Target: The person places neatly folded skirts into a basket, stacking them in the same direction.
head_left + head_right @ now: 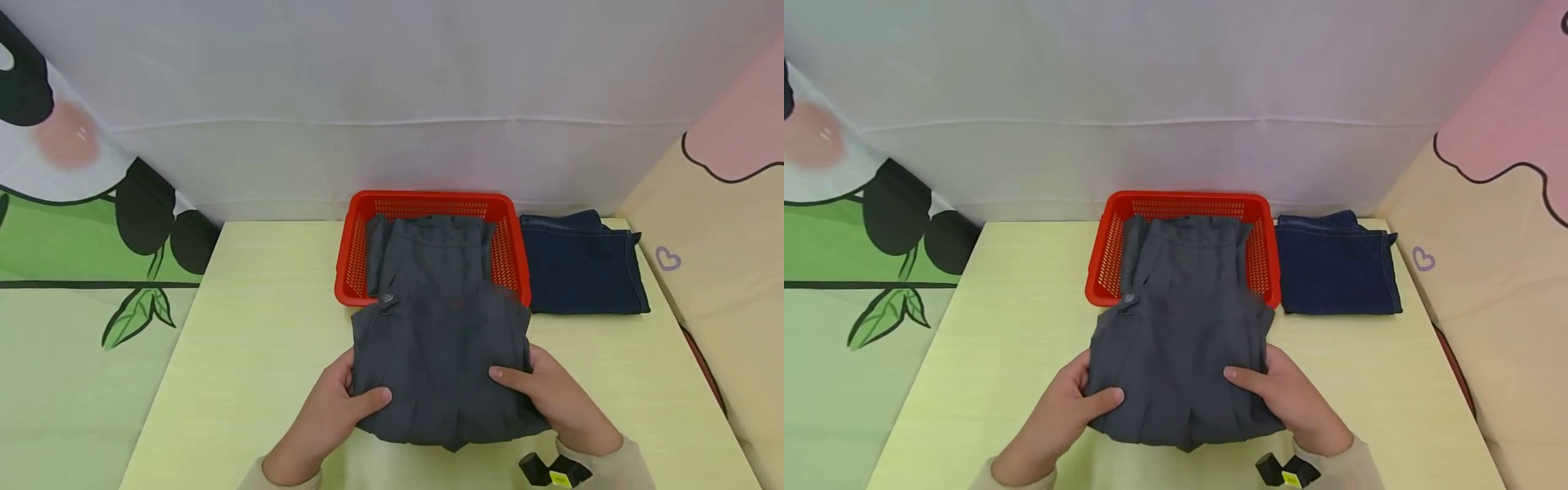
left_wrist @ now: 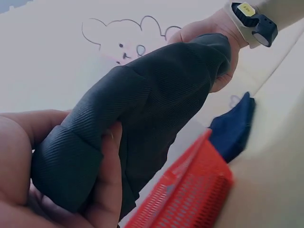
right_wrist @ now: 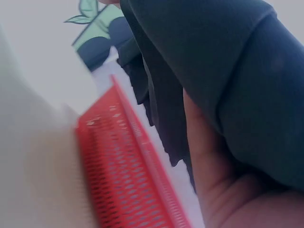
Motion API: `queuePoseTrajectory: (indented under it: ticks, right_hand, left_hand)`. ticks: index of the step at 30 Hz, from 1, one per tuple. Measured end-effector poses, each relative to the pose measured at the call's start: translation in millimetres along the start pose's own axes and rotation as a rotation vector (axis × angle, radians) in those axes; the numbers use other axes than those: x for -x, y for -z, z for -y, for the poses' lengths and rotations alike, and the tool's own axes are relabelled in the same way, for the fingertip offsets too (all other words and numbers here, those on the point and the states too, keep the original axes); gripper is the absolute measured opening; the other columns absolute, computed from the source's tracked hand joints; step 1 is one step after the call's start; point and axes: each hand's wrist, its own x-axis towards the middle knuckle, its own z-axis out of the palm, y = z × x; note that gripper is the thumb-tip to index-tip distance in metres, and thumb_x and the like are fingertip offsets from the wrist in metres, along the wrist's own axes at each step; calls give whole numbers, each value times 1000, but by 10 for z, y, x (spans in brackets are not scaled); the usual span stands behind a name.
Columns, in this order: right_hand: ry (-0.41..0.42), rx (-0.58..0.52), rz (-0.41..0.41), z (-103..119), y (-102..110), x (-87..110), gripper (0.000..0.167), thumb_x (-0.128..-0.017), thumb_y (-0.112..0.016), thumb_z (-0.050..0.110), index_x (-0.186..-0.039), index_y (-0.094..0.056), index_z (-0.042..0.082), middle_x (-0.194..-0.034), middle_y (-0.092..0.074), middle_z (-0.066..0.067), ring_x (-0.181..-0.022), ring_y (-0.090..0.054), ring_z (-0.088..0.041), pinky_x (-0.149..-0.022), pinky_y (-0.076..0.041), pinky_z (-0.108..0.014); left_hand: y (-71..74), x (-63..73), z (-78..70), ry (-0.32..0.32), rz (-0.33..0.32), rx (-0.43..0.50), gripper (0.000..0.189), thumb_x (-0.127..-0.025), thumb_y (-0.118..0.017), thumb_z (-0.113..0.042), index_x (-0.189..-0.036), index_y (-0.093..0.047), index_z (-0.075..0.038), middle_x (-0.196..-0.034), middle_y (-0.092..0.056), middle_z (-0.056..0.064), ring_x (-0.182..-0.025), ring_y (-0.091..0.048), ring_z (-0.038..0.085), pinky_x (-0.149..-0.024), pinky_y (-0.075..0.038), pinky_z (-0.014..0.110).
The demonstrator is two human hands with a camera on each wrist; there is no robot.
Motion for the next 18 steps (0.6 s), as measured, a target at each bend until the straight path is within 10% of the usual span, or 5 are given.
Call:
queuePoseTrajectory:
  ticks: [5, 18]
  right_hand:
    - [35, 70, -44, 269, 29, -161, 64, -104, -62, 15, -156, -29, -5, -135, -65, -11, -111, -70, -31, -95, -56, -45]
    - [0, 197, -183, 830, 228, -935, 71, -105, -61, 33, -161, -25, 9, -152, -49, -12, -120, -65, -25, -98, -54, -40]
  left_hand:
    - [78, -205, -117, -101, -5, -72, 62, -95, -74, -10, -149, -45, -1, -133, -65, 19, -112, -70, 30, -94, -57, 39]
    - [360, -1171, -486, -94, -123, -175, 63, -99, -70, -23, -155, -41, -16, -146, -55, 2, -129, -58, 21, -106, -48, 38]
